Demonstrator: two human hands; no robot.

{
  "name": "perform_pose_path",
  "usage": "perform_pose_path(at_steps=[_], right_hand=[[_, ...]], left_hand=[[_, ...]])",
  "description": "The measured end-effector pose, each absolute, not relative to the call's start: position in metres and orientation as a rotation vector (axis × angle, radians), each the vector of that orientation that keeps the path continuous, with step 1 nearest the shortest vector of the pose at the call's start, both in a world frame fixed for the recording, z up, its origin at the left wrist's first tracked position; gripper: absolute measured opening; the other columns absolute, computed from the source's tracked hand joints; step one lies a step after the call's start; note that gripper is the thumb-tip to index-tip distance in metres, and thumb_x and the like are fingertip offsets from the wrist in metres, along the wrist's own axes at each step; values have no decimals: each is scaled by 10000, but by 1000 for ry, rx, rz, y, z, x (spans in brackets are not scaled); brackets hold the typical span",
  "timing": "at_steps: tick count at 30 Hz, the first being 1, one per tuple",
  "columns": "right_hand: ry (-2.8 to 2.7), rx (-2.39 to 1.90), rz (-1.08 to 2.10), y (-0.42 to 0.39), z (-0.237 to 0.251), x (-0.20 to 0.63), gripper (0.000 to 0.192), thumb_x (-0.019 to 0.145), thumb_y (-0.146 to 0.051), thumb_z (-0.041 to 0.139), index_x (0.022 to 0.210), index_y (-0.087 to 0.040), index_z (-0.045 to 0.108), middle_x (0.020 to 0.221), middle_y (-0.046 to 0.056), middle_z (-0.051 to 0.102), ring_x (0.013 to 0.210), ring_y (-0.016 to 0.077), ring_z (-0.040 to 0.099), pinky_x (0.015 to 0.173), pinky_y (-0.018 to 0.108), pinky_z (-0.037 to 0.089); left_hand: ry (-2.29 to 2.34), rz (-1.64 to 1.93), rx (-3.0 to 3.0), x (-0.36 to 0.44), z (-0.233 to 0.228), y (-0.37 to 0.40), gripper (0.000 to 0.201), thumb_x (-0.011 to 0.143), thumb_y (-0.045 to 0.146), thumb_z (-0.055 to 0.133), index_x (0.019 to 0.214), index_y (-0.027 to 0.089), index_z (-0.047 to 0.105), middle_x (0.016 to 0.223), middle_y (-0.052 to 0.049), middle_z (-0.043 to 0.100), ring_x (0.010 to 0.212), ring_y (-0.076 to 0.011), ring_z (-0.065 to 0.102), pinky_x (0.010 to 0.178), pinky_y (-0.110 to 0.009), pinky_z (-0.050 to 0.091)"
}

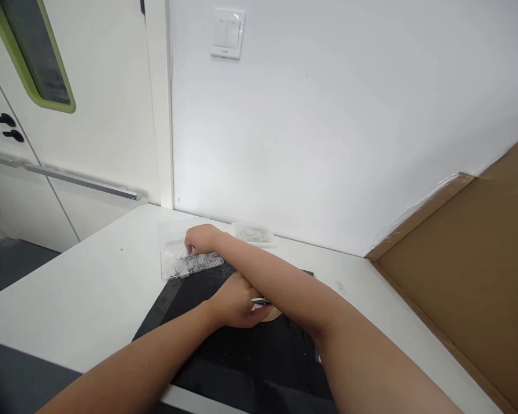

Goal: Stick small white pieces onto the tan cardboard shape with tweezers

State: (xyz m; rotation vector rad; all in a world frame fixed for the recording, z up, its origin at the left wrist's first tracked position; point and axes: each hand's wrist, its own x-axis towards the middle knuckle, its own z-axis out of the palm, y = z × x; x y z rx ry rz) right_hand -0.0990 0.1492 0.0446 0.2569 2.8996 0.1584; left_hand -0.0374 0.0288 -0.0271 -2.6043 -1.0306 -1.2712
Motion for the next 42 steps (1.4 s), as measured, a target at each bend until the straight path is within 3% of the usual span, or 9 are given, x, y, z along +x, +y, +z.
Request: perform_pose_path(at_steps=[9, 15, 22, 28, 31, 37, 42], right_hand=[[2906, 282, 114, 150, 42, -97, 107, 854, -256, 754, 952, -216, 772, 1117, 46, 731, 949, 194, 663, 627, 243, 391], [2923, 310, 18, 152, 44, -98, 71, 814, -246, 798, 854, -198, 764, 964, 39, 768, 872, 194, 671, 621, 249, 378], [3029, 370, -182, 156, 66, -87, 93, 884, -214, 735, 970, -186, 719, 953, 32, 785, 873, 175, 683, 661, 242, 410], [3165, 494, -313, 164, 103, -45, 191, 947, -201, 642, 1131, -182, 689, 982, 39, 772, 795, 145, 679, 690, 252, 450], [3351, 619, -408, 163, 116, -2, 151, 921, -232, 673, 1052, -215, 746, 922, 28, 757, 810, 155, 677, 717, 270, 464], [3299, 1044, -1098, 143, 112, 111, 192, 830, -360, 778, 926, -211, 706, 702, -11, 712, 671, 149, 668, 653, 281, 490], [3178, 1184, -1728, 104, 71, 180, 255, 745, -321, 867, 798, -200, 649, 647, -6, 690, 585, 141, 651, 550, 258, 505]], left_hand=[[-1008, -1268, -2609, -37, -26, 29, 199, 875, 361, 643, 943, 208, 750, 935, -84, 783, 961, -269, 726, 882, -398, 569], [-951, -1337, -2574, -38, -28, 31, 175, 855, 312, 643, 939, 196, 743, 943, -76, 780, 958, -256, 721, 866, -387, 566], [-876, -1432, -2544, -37, -23, 31, 129, 855, 255, 627, 931, 182, 702, 912, -64, 765, 915, -225, 692, 889, -380, 558], [-802, -1510, -2483, -40, -12, 26, 122, 884, 233, 619, 993, 194, 658, 909, -70, 739, 1055, -234, 625, 926, -361, 545], [-897, -1533, -2476, -40, -13, 25, 109, 890, 245, 630, 990, 209, 656, 873, -53, 724, 1000, -228, 613, 892, -355, 541], [-1099, -1669, -2417, -37, -14, 24, 83, 872, 237, 656, 947, 212, 679, 845, -53, 704, 994, -249, 590, 874, -375, 536], [-1564, -1945, -2223, -28, -17, 23, 105, 874, 288, 676, 908, 198, 717, 897, -82, 665, 951, -242, 633, 794, -360, 563]])
